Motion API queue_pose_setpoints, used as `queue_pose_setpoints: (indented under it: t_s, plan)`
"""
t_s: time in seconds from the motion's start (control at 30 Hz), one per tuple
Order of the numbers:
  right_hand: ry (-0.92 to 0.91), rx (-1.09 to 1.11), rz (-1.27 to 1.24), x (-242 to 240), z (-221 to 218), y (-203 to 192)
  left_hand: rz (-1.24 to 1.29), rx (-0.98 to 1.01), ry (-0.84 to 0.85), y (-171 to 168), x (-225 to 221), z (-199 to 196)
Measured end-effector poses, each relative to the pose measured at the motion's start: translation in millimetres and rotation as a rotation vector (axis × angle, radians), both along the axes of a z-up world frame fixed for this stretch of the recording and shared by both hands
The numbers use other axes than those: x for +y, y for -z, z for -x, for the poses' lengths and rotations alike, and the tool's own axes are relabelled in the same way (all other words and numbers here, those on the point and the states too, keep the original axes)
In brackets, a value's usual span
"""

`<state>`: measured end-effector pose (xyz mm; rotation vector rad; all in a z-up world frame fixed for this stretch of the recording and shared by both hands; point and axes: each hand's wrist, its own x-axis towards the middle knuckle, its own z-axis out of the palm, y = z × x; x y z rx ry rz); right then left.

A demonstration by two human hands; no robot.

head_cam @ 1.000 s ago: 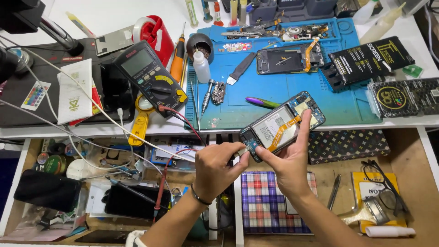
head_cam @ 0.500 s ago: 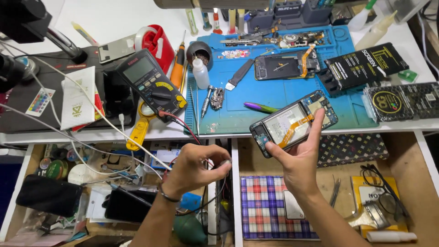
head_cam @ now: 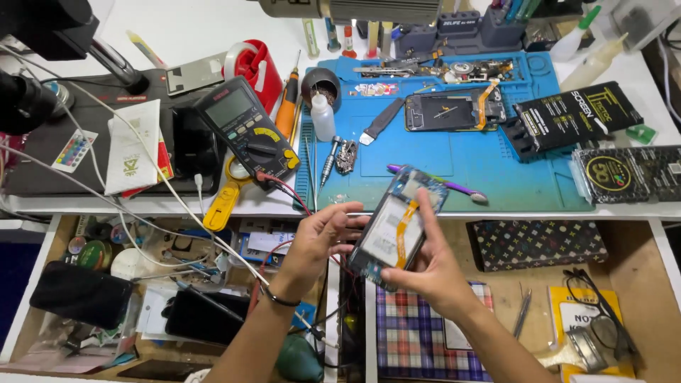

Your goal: Finalizing the assembly of a smartphone by connecting internal ribbon cables and components.

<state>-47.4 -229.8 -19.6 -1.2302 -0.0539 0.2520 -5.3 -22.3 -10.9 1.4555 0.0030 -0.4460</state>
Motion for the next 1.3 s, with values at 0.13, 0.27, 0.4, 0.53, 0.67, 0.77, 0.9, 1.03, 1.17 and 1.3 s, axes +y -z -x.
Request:
queue_pose_setpoints:
  t_s: [0.13,0.27,0.4,0.53,0.67,0.77,0.9,1.03,1.17,1.3]
  plan:
    - [-0.257,0.062,0.055,3.3,5.5,-0.7,0.226,0.122,-0.015,18.4,-3.0,-0.8]
    - [-0.432,0.076,0.114,8.9,8.9,-4.2,0.391,0.091,-0.008,29.9,-8.2,4.1]
    - [-0.484,0.062,0.222,5.7,6.3,-6.7,0.354,0.105,-0.145,40.9,-18.2,7.3]
    - [-0.459,0.038,0.192,7.0,3.4,-11.6,0.363,0.06,-0.194,40.0,-19.1,6.4]
    - [-0.256,0.159,0.388,9.8,-2.2,-10.6,0.314,0.051,-0.175,40.1,-16.3,5.5]
    - [-0.204,0.253,0.396,3.6,-1.6,-1.3,0.313,0.037,-0.079,38.8,-18.6,13.5]
    - [-0.249,0.431,0.471,4.4,-6.5,-8.2,0.225,-0.047,0.063,34.0,-29.4,16.9]
    - [-0.159,0.373,0.208,-3.2,1.0,39.6,0.184,0.041,0.0,46.3,-33.6,20.5]
    - [-0.145,0.394,0.162,-0.2,-8.1,34.1,0.238,0.096,0.017,20.2,-31.0,17.9]
    - [-0.094,0.37,0.192,2.8,-5.2,29.9,0.232,0.073,0.06,8.6,-31.2,21.9]
